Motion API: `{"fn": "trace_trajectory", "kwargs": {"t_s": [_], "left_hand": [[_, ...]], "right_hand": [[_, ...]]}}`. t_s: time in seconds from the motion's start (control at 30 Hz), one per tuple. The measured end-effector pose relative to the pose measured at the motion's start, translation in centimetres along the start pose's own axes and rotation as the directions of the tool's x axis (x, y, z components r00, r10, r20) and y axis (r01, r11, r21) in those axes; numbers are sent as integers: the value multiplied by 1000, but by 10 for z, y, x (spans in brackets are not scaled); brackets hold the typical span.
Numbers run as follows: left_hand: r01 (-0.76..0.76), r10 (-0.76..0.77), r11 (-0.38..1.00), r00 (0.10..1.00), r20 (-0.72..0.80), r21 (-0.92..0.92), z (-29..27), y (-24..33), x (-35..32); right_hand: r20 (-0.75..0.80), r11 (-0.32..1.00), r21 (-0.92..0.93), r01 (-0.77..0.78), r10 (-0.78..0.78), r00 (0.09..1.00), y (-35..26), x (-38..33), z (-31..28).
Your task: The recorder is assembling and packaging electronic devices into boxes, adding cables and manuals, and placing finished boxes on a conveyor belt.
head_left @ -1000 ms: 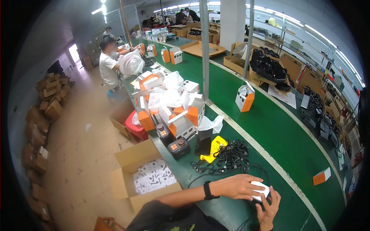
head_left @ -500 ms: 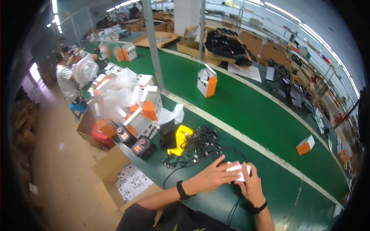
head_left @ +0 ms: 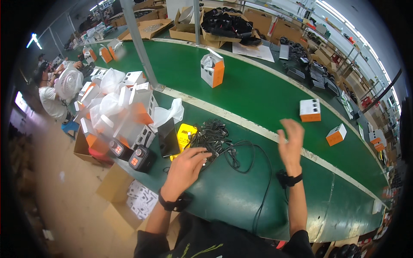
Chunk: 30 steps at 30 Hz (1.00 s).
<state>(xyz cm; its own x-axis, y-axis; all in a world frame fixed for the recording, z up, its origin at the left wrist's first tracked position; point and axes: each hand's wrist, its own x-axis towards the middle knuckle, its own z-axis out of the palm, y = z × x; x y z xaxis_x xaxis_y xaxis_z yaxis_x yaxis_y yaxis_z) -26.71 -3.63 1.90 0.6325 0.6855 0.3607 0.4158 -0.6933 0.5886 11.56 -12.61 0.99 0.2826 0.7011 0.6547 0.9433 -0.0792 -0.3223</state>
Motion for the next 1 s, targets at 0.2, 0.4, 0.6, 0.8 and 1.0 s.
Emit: {"fn": "trace_trajectory", "kwargs": {"t_s": [0.2,0.4,0.6,0.8,1.0], "left_hand": [[-51,45,994,996,71,96,12,2,18],[-81,88,996,981,171,-46,8,26,11],[52,-30,987,989,146,-149,-27,33,37],[-50,89,982,973,213,-182,-27,81,96],[-98,164,930,973,160,-355,29,100,141]], "right_hand": [[472,982,183,52,-134,871,-86,24,85],[555,931,245,-272,95,826,-68,22,128],[187,829,469,-306,246,951,-24,22,87],[562,205,766,-609,244,790,-21,29,-10],[505,50,863,-503,-88,859,-45,34,-47]]}}
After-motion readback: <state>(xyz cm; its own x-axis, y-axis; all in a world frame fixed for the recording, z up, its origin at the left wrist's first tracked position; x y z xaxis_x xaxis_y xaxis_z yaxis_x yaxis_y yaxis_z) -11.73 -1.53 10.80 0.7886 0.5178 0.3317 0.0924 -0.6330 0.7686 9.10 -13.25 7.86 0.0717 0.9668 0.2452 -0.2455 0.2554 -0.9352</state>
